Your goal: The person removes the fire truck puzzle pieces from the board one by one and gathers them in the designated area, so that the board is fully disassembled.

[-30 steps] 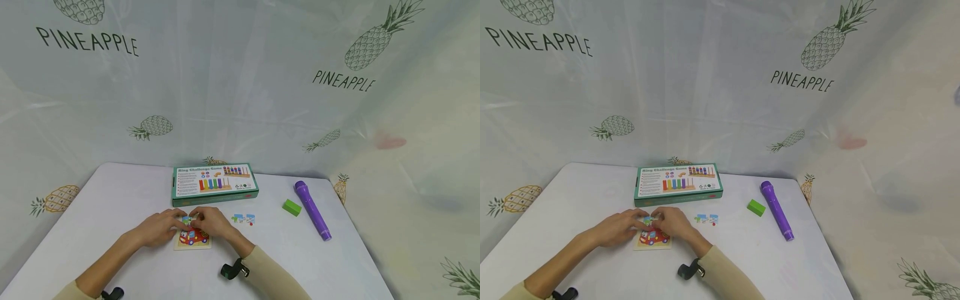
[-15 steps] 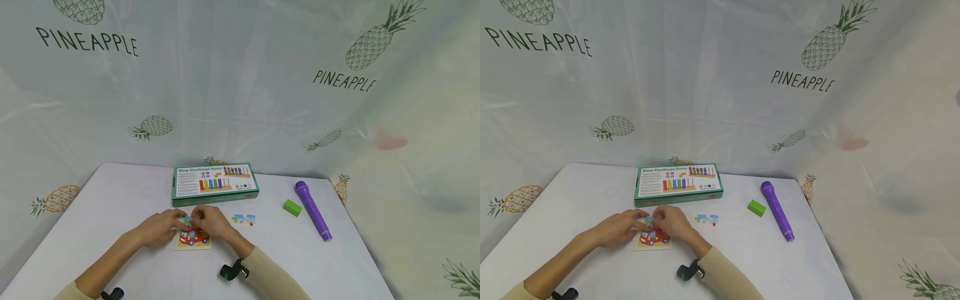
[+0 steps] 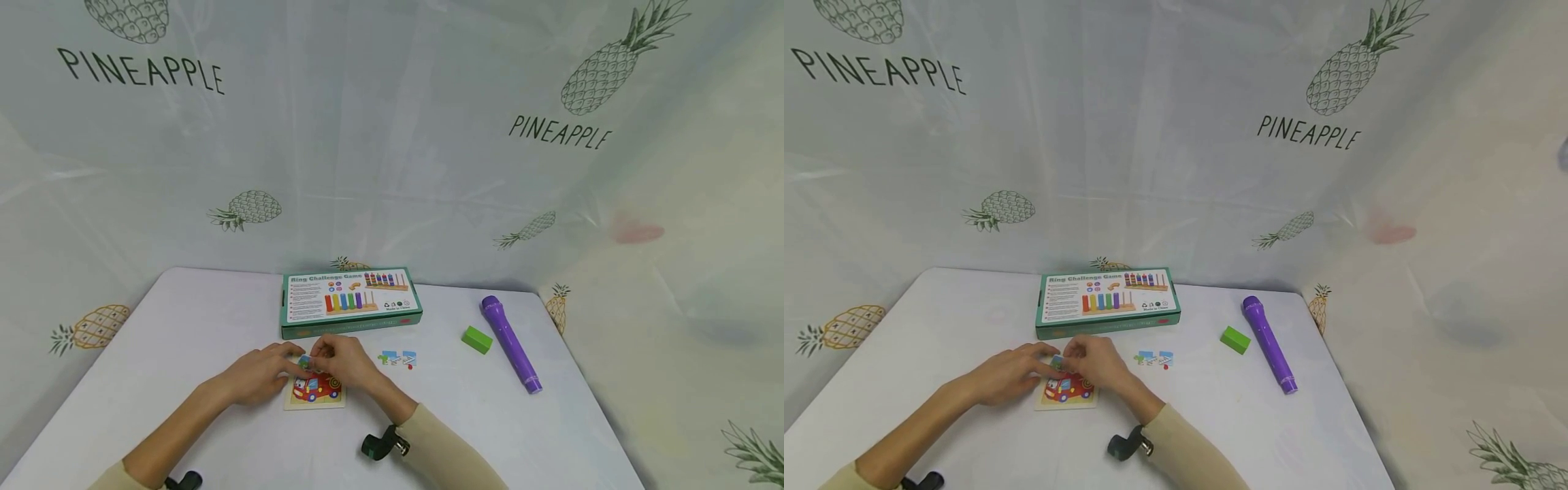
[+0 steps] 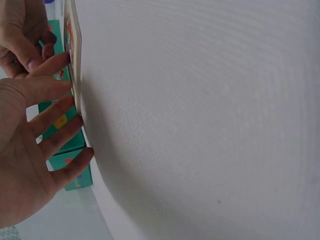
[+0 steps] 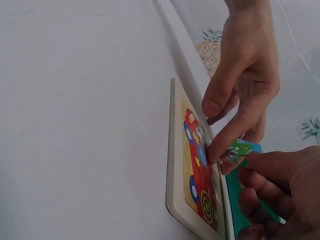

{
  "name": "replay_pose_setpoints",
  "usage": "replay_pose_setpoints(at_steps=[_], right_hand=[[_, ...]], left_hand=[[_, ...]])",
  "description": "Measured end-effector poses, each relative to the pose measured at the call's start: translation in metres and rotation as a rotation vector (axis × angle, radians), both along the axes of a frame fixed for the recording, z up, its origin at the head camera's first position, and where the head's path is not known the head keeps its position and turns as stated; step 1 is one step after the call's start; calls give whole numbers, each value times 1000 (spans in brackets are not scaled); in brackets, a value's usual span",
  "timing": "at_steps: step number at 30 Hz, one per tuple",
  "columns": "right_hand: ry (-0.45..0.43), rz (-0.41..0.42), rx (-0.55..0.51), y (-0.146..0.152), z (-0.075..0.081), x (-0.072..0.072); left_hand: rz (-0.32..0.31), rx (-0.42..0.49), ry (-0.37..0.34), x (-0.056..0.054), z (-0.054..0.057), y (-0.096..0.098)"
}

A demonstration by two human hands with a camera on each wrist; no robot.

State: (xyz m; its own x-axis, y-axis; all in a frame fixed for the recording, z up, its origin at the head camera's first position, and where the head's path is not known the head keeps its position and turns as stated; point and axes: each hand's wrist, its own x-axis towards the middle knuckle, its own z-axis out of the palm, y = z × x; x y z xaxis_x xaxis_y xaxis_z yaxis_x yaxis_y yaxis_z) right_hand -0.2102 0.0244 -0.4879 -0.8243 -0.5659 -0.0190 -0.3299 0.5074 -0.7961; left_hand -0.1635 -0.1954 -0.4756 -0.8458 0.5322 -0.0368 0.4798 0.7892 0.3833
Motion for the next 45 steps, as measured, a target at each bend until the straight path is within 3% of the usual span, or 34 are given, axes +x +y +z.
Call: replay_pose_setpoints(at_steps=[15, 30, 45], right_hand=[[79, -24, -15, 31, 12, -4], [82, -120, 66, 79, 10, -23], [88, -131, 142, 93, -1, -33]], left_hand=[[-7, 2, 2, 0, 1, 0], [-36, 14, 38, -2, -2, -2], [-22, 12, 34, -1, -3, -1]])
